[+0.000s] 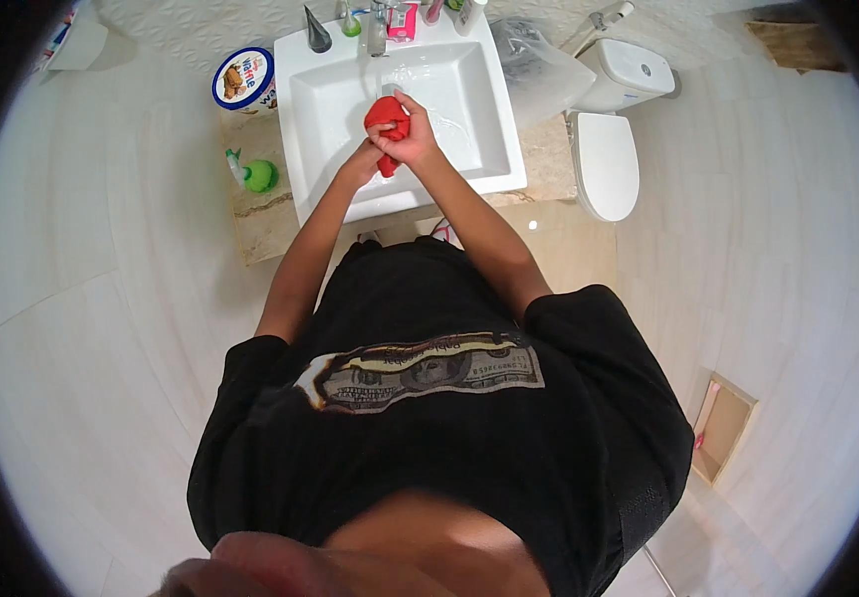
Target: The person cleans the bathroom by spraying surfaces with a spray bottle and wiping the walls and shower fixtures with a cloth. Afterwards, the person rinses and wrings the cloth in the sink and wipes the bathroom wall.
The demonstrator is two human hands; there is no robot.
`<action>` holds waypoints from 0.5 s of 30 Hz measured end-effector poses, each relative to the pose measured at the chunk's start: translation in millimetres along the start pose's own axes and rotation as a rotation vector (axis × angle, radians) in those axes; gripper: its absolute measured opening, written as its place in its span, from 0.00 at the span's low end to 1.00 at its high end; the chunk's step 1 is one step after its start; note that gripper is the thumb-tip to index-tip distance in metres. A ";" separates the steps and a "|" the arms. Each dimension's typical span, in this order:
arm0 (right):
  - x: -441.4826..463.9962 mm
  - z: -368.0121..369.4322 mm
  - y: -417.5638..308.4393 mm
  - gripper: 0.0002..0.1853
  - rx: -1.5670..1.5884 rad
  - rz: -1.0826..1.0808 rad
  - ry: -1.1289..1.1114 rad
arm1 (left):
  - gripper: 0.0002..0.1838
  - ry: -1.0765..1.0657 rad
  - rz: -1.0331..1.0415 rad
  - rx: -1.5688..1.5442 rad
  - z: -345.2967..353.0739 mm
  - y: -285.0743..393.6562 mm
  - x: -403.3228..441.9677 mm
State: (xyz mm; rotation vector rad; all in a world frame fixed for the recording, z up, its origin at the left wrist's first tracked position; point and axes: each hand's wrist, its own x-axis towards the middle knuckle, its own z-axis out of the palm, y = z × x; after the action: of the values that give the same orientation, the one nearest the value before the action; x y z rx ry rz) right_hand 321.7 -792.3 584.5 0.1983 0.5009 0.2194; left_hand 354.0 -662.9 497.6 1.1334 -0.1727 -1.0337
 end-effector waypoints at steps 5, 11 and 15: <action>-10.3 5.7 7.8 0.15 -0.521 -0.025 0.013 | 0.22 0.060 0.111 -0.574 2.7 -20.0 13.2; -18.5 -11.9 -10.0 0.16 -1.277 -0.226 0.218 | 0.23 0.065 0.130 -0.794 4.0 -6.1 -7.5; -6.3 -39.3 -15.8 0.21 -1.556 -0.312 0.321 | 0.29 0.003 0.095 -0.923 11.1 1.4 -7.4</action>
State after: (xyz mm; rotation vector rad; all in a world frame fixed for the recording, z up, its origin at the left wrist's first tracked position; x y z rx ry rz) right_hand 299.4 -803.7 549.7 -1.4411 0.5465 0.2819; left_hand 344.2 -664.6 506.6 0.2827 0.2403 -0.8700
